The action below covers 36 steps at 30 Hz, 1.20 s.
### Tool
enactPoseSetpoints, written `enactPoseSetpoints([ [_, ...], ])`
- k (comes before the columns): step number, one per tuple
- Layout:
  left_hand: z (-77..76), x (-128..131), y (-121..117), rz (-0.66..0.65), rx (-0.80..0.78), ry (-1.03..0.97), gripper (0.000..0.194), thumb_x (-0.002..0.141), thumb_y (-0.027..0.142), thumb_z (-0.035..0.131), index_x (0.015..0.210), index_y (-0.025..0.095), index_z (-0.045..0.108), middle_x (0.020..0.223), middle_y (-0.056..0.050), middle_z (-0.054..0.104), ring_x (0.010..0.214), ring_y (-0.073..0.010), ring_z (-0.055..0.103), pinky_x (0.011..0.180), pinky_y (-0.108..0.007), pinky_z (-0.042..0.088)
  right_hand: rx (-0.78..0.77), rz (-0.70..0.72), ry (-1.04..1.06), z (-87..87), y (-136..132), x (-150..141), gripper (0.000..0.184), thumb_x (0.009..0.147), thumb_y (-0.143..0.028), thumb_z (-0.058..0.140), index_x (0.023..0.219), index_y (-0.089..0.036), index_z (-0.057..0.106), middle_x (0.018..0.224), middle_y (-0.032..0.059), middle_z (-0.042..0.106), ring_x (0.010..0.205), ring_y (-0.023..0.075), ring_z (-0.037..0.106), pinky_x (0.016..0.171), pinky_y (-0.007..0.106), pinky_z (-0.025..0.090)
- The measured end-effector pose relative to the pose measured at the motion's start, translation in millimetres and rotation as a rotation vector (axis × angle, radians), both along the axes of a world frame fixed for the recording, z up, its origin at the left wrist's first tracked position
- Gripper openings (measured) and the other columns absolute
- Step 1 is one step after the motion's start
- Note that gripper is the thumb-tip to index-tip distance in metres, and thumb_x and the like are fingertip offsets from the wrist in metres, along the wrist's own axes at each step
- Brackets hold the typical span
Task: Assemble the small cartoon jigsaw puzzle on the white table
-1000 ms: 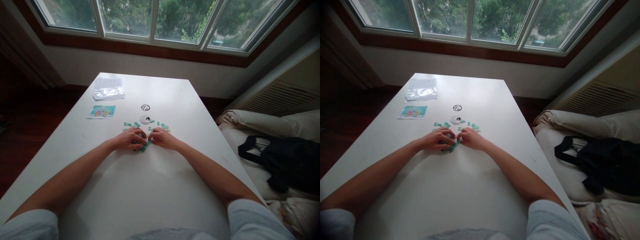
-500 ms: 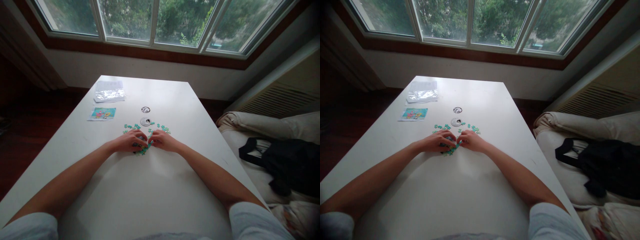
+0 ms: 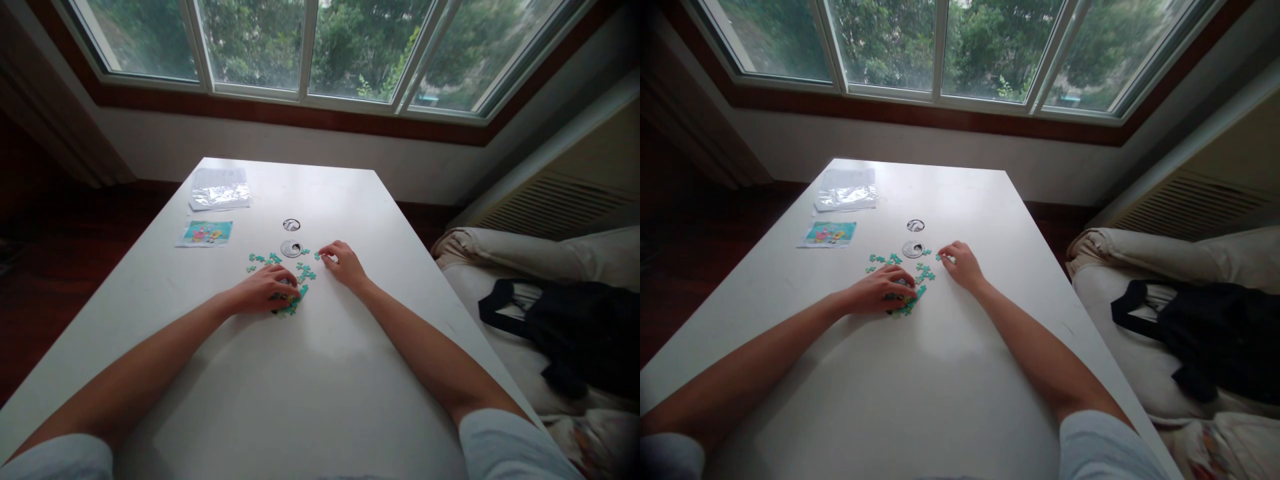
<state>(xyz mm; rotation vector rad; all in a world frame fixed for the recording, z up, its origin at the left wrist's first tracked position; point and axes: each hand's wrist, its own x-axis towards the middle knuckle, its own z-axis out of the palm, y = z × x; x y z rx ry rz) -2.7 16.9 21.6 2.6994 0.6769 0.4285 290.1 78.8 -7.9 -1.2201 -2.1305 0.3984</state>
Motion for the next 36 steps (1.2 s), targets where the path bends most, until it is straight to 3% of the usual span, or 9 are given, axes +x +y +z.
enactPoseSetpoints([
  [7,-6.4,13.7,-9.3,0.096,0.087,0.010,0.027,0.096,0.037,0.064,0.121,0.031,0.072,0.118,-0.007,0.066,0.108,-0.0238,0.058,0.101,-0.038,0.042,0.029,0.066,-0.281,-12.7,3.5,-2.2,0.039,0.101,-0.035,0.056,0.138,-0.025,0.062,0.146,0.0130,0.053,0.136,0.0294,0.045,0.113,0.051,0.038],
  [15,-5.8,31.8,-22.1,0.215,0.146,0.111,0.029,0.096,0.036,0.062,0.122,0.025,0.067,0.112,-0.008,0.065,0.098,-0.0229,0.057,0.089,-0.037,0.047,0.034,0.092,-0.416,-18.2,1.5,-7.2,0.047,0.106,-0.039,0.047,0.151,-0.026,0.052,0.160,0.0118,0.041,0.149,0.0292,0.036,0.122,0.051,0.032],
  [18,-3.8,35.7,-26.8,0.253,0.156,0.160,0.030,0.098,0.035,0.058,0.126,0.024,0.064,0.112,-0.008,0.064,0.099,-0.0233,0.057,0.089,-0.037,0.048,0.050,0.090,-0.402,-18.6,2.7,-7.4,0.043,0.105,-0.036,0.047,0.146,-0.028,0.056,0.159,0.0090,0.043,0.149,0.0279,0.036,0.122,0.049,0.032],
  [23,-1.8,38.1,-32.1,0.268,0.154,0.210,0.027,0.100,0.036,0.055,0.123,0.024,0.064,0.109,-0.008,0.063,0.100,-0.0236,0.058,0.088,-0.036,0.049,0.076,0.086,-0.229,-15.8,4.0,-6.1,0.025,0.101,-0.029,0.053,0.119,-0.027,0.071,0.142,0.0068,0.059,0.134,0.0244,0.051,0.115,0.044,0.041],
  [30,1.0,40.2,-37.1,0.339,0.126,0.239,0.029,0.100,0.038,0.054,0.124,0.025,0.063,0.105,-0.007,0.064,0.098,-0.0241,0.062,0.084,-0.036,0.050,0.078,-0.068,-0.189,-16.2,4.6,-1.3,0.025,0.094,-0.029,0.065,0.117,-0.023,0.072,0.130,0.0101,0.064,0.122,0.0272,0.056,0.109,0.046,0.045],
  [36,-1.2,38.9,-37.1,0.414,0.104,0.246,0.041,0.099,0.038,0.055,0.137,0.024,0.056,0.108,-0.008,0.066,0.097,-0.0246,0.064,0.081,-0.035,0.050,0.061,0.032,-0.162,-14.2,2.6,-0.1,0.019,0.093,-0.020,0.064,0.106,-0.028,0.076,0.125,0.0061,0.067,0.121,0.0251,0.057,0.106,0.044,0.046],
])
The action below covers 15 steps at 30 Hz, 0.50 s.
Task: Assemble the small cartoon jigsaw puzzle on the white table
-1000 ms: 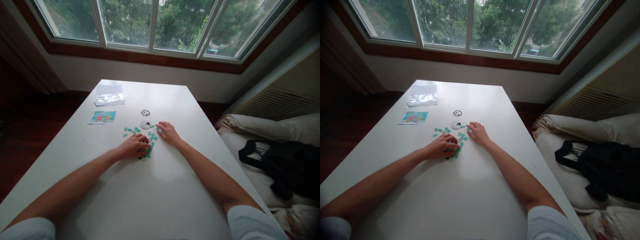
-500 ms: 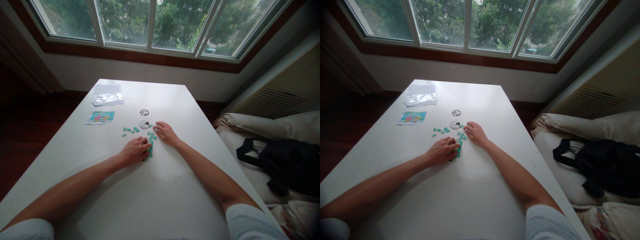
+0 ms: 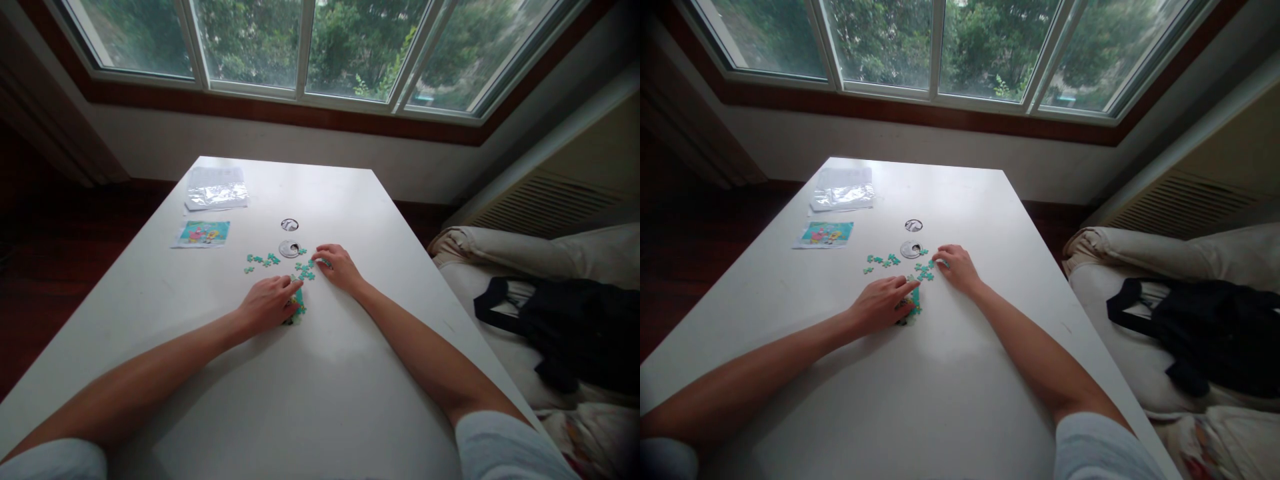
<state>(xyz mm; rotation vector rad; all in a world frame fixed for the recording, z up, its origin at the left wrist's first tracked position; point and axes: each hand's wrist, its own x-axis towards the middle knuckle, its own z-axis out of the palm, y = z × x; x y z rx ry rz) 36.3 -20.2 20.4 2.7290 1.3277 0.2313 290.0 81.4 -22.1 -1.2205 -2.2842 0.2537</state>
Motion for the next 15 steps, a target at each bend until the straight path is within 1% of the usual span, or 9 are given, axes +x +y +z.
enactPoseSetpoints([
  [2,-0.2,-1.6,2.0,0.015,0.002,-0.008,0.040,0.098,0.037,0.056,0.136,0.025,0.057,0.107,-0.007,0.066,0.097,-0.0243,0.064,0.081,-0.035,0.050,-0.001,0.002,0.018,1.7,-2.3,-1.1,0.019,0.093,-0.022,0.065,0.108,-0.027,0.075,0.124,0.0063,0.068,0.120,0.0248,0.057,0.106,0.044,0.046],
  [5,-0.9,-5.4,7.0,0.022,0.024,-0.023,0.028,0.099,0.036,0.056,0.124,0.026,0.065,0.104,-0.006,0.066,0.097,-0.0236,0.063,0.083,-0.035,0.049,0.001,0.009,0.008,4.6,-6.1,-3.7,0.022,0.092,-0.031,0.070,0.113,-0.026,0.074,0.125,0.0081,0.067,0.120,0.0259,0.057,0.106,0.045,0.045],
  [7,-2.0,-8.4,10.9,0.019,0.048,-0.039,0.024,0.099,0.035,0.055,0.118,0.026,0.068,0.103,-0.006,0.065,0.097,-0.0234,0.061,0.085,-0.036,0.049,0.003,0.018,-0.015,5.9,-7.5,-5.2,0.022,0.091,-0.033,0.071,0.113,-0.026,0.074,0.126,0.0087,0.066,0.121,0.0265,0.057,0.106,0.045,0.045],
  [10,-4.1,-12.3,15.8,0.018,0.080,-0.069,0.024,0.100,0.035,0.054,0.115,0.025,0.070,0.102,-0.006,0.065,0.097,-0.0238,0.059,0.087,-0.038,0.049,-0.001,0.029,-0.026,5.4,-7.2,-6.2,0.018,0.092,-0.027,0.069,0.109,-0.028,0.076,0.127,0.0074,0.066,0.120,0.0260,0.058,0.106,0.045,0.045],
  [13,-5.8,-15.0,19.5,0.017,0.097,-0.098,0.024,0.100,0.034,0.055,0.116,0.024,0.070,0.104,-0.007,0.065,0.097,-0.0243,0.058,0.088,-0.039,0.049,-0.009,0.037,-0.013,3.0,-5.8,-5.5,0.021,0.091,-0.018,0.067,0.107,-0.029,0.076,0.127,0.0058,0.066,0.120,0.0252,0.058,0.106,0.044,0.045],
  [15,-6.6,-16.7,21.9,0.017,0.104,-0.111,0.024,0.099,0.032,0.055,0.116,0.024,0.071,0.105,-0.008,0.065,0.098,-0.0247,0.057,0.089,-0.040,0.049,-0.011,0.035,0.004,2.0,-5.9,-5.1,0.022,0.091,-0.017,0.066,0.107,-0.028,0.076,0.126,0.0058,0.067,0.120,0.0248,0.058,0.105,0.044,0.045],
])
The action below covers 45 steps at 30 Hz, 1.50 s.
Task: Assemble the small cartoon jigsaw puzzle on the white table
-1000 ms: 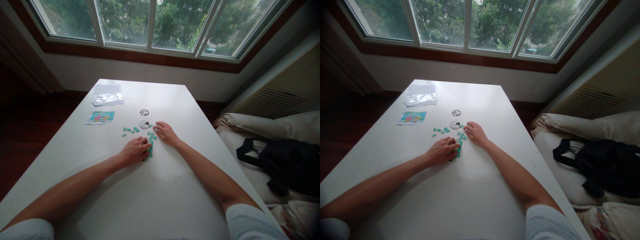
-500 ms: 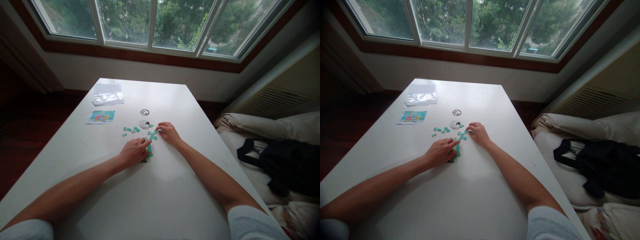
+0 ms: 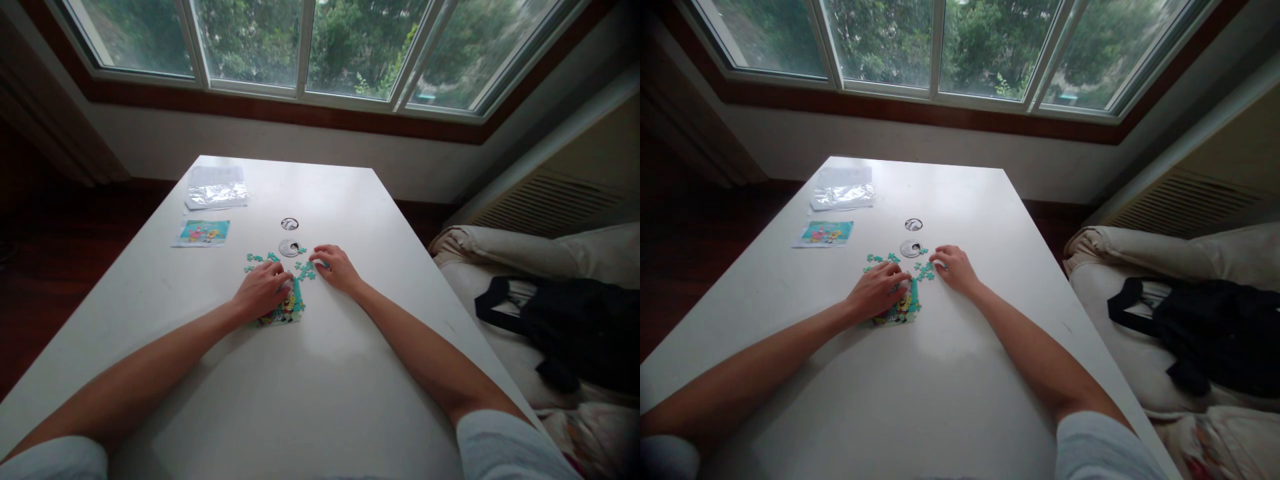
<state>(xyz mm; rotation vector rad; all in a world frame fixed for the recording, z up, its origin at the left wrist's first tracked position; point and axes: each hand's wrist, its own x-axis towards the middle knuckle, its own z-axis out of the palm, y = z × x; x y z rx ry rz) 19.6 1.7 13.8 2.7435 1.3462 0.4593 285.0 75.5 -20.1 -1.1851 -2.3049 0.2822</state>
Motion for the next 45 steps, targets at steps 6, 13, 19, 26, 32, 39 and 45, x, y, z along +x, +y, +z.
enactPoseSetpoints([
  [6,-5.6,-8.3,9.4,0.044,-0.007,-0.036,0.027,0.097,0.030,0.057,0.120,0.024,0.070,0.117,-0.009,0.066,0.106,-0.0264,0.057,0.096,-0.044,0.048,-0.003,0.004,0.014,0.3,-2.6,-2.4,0.016,0.092,-0.032,0.070,0.107,-0.027,0.076,0.125,0.0071,0.066,0.119,0.0253,0.057,0.106,0.044,0.045],
  [13,-9.6,-17.9,18.9,-0.004,-0.058,-0.090,0.032,0.097,0.029,0.055,0.126,0.025,0.067,0.127,-0.008,0.065,0.117,-0.0267,0.056,0.103,-0.045,0.045,0.010,-0.089,0.025,-3.8,2.4,2.0,0.024,0.093,-0.014,0.060,0.105,-0.027,0.077,0.121,0.0066,0.067,0.115,0.0238,0.057,0.105,0.042,0.046],
  [19,0.2,-34.7,28.7,-0.162,-0.138,-0.080,0.031,0.098,0.036,0.056,0.125,0.027,0.068,0.131,-0.008,0.064,0.117,-0.0257,0.057,0.104,-0.043,0.043,0.005,-0.064,-0.039,2.2,-0.9,2.4,0.017,0.092,-0.025,0.067,0.107,-0.027,0.076,0.118,0.0076,0.066,0.113,0.0259,0.055,0.103,0.044,0.046],
  [26,5.5,-50.0,36.3,-0.299,-0.222,-0.076,0.039,0.092,0.047,0.068,0.128,0.032,0.067,0.139,-0.007,0.059,0.125,-0.0265,0.054,0.112,-0.043,0.037,0.004,-0.035,-0.012,0.3,0.4,2.2,0.021,0.094,-0.020,0.062,0.108,-0.028,0.075,0.117,0.0068,0.066,0.112,0.0246,0.055,0.102,0.042,0.046],
  [32,3.9,-51.7,38.4,-0.292,-0.264,-0.113,0.035,0.088,0.050,0.072,0.116,0.029,0.070,0.140,-0.007,0.059,0.127,-0.0260,0.053,0.112,-0.042,0.037,0.016,-0.133,-0.046,2.1,-2.5,2.2,0.015,0.092,-0.033,0.070,0.104,-0.024,0.074,0.108,0.0083,0.065,0.106,0.0254,0.055,0.098,0.041,0.046],
  [39,3.2,-52.4,39.6,-0.301,-0.290,-0.155,0.033,0.089,0.050,0.072,0.113,0.028,0.071,0.139,-0.007,0.060,0.127,-0.0263,0.052,0.113,-0.042,0.035,-0.014,-0.076,-0.034,2.9,-3.3,-0.4,0.017,0.093,-0.024,0.067,0.107,-0.028,0.076,0.106,0.0066,0.065,0.103,0.0234,0.055,0.098,0.039,0.045],
  [45,3.1,-52.2,40.6,-0.301,-0.285,-0.154,0.033,0.087,0.047,0.074,0.113,0.028,0.072,0.138,-0.007,0.061,0.126,-0.0259,0.053,0.112,-0.042,0.036,-0.045,-0.109,-0.041,4.1,-2.5,-0.8,0.022,0.091,-0.026,0.068,0.112,-0.025,0.075,0.107,0.0078,0.065,0.104,0.0245,0.056,0.097,0.040,0.045],
])
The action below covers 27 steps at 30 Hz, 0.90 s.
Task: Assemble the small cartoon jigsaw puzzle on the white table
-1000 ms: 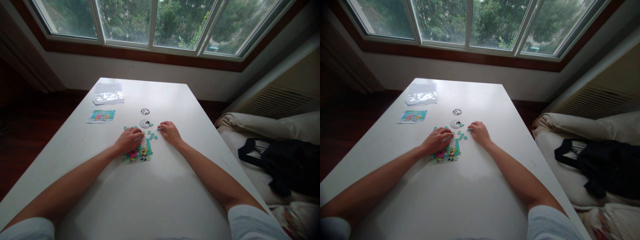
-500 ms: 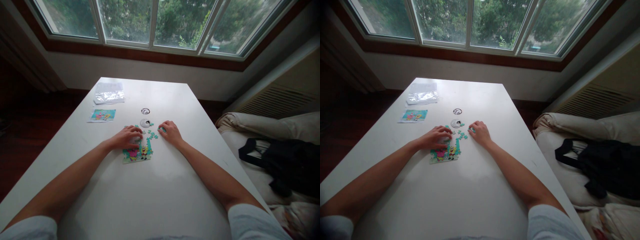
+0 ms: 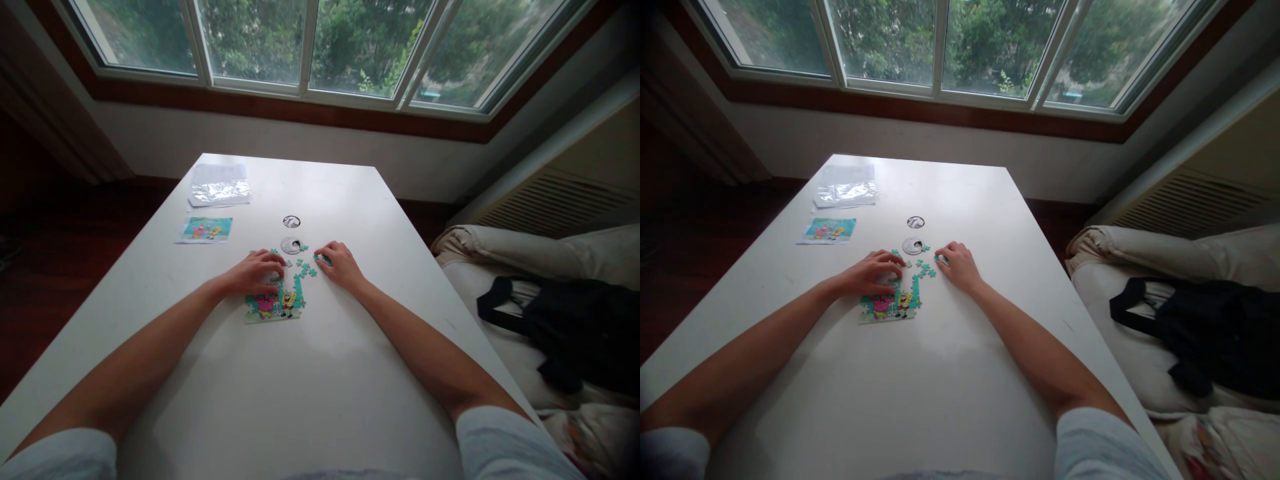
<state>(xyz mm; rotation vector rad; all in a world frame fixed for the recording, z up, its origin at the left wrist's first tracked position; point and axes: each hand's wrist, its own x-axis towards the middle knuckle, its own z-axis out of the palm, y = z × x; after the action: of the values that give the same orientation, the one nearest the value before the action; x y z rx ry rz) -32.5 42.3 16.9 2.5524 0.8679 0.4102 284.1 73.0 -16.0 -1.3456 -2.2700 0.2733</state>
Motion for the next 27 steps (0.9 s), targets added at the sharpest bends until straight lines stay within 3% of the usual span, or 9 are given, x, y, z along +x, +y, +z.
enactPoseSetpoints([
  [21,-0.8,0.3,-0.8,-0.001,0.012,-0.008,0.032,0.087,0.048,0.073,0.113,0.029,0.071,0.138,-0.007,0.061,0.125,-0.0264,0.053,0.112,-0.042,0.036,-0.039,0.061,-0.110,3.8,7.3,3.6,0.030,0.093,-0.024,0.066,0.122,-0.029,0.074,0.109,0.0086,0.063,0.101,0.0242,0.057,0.094,0.038,0.046],
  [27,-1.5,-0.3,0.0,0.000,-0.002,-0.004,0.032,0.088,0.049,0.072,0.113,0.029,0.071,0.139,-0.006,0.060,0.126,-0.0264,0.051,0.112,-0.042,0.035,-0.078,0.127,-0.102,11.0,9.5,8.2,0.030,0.092,-0.016,0.064,0.117,-0.027,0.076,0.105,0.0076,0.064,0.097,0.0216,0.058,0.092,0.034,0.047],
])
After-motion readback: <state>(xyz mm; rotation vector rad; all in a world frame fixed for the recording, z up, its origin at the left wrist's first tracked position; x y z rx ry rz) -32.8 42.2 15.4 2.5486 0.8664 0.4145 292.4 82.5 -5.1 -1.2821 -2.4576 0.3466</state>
